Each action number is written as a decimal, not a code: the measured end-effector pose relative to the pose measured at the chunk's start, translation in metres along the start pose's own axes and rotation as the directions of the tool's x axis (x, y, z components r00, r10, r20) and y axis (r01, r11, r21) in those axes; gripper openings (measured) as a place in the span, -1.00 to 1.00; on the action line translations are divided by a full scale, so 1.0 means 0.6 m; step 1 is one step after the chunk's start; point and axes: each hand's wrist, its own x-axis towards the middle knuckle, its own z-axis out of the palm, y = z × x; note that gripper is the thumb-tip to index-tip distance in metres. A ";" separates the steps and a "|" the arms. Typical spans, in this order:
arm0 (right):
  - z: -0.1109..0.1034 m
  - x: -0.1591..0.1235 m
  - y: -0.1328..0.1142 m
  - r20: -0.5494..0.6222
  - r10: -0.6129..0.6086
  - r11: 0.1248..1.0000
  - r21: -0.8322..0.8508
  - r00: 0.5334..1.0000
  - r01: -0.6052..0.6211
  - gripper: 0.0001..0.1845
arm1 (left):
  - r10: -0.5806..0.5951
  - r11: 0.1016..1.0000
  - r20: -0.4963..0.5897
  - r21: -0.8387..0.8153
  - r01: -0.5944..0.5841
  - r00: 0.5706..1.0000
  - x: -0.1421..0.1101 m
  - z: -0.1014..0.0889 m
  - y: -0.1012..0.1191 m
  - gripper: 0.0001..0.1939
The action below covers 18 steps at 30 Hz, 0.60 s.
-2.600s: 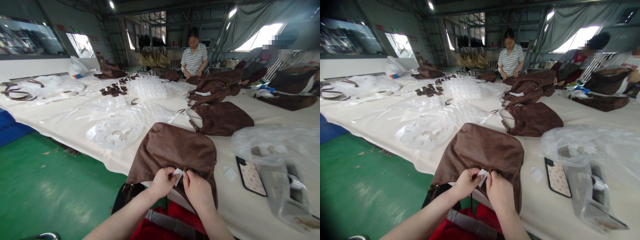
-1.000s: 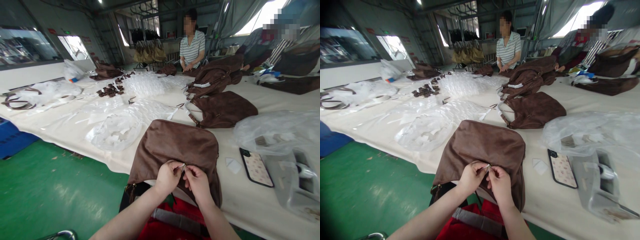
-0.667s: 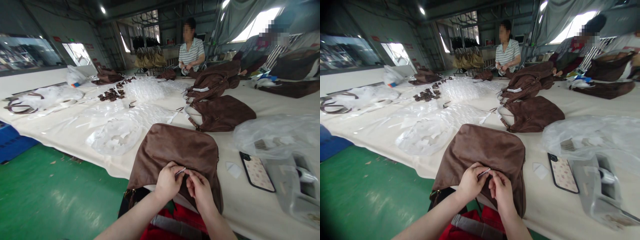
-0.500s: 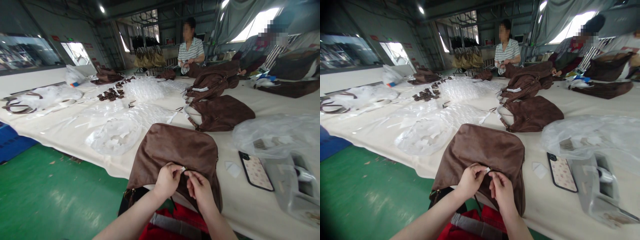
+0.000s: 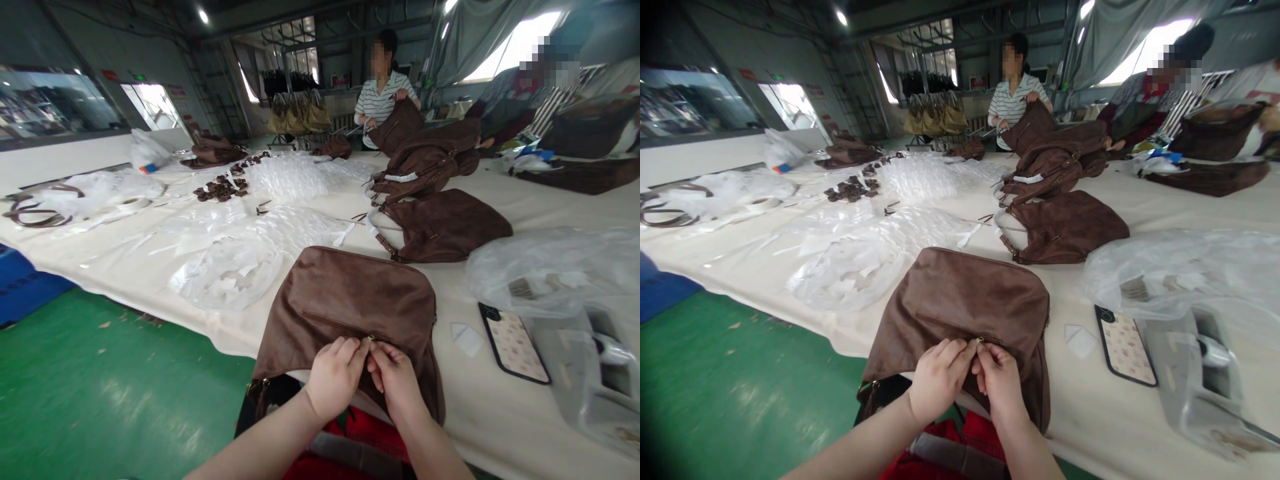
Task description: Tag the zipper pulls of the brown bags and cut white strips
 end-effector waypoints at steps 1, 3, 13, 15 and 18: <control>0.000 0.000 0.000 0.001 -0.002 1.000 0.007 1.000 0.002 -0.58 | 0.082 0.994 0.003 0.066 -0.082 0.997 -0.005 0.001 -0.002 -0.65; 0.000 0.000 0.001 0.005 -0.010 1.000 0.018 1.000 0.010 -0.58 | 0.177 0.976 0.017 0.123 -0.178 0.984 -0.013 0.002 -0.008 -0.61; -0.002 -0.004 0.002 0.041 -0.053 0.996 -0.073 0.998 0.056 -0.53 | -0.355 0.764 0.150 -0.523 0.379 0.923 -0.003 0.001 -0.001 -0.61; 0.002 -0.002 0.004 0.032 -0.062 0.991 -0.116 0.998 0.065 -0.49 | -0.488 0.467 0.368 -0.656 0.593 0.791 0.009 0.004 0.002 -0.55; 0.010 -0.004 0.001 0.009 -0.078 0.981 -0.178 0.997 0.079 -0.46 | -0.428 0.378 0.471 -0.683 0.626 0.772 0.022 0.005 0.002 -0.63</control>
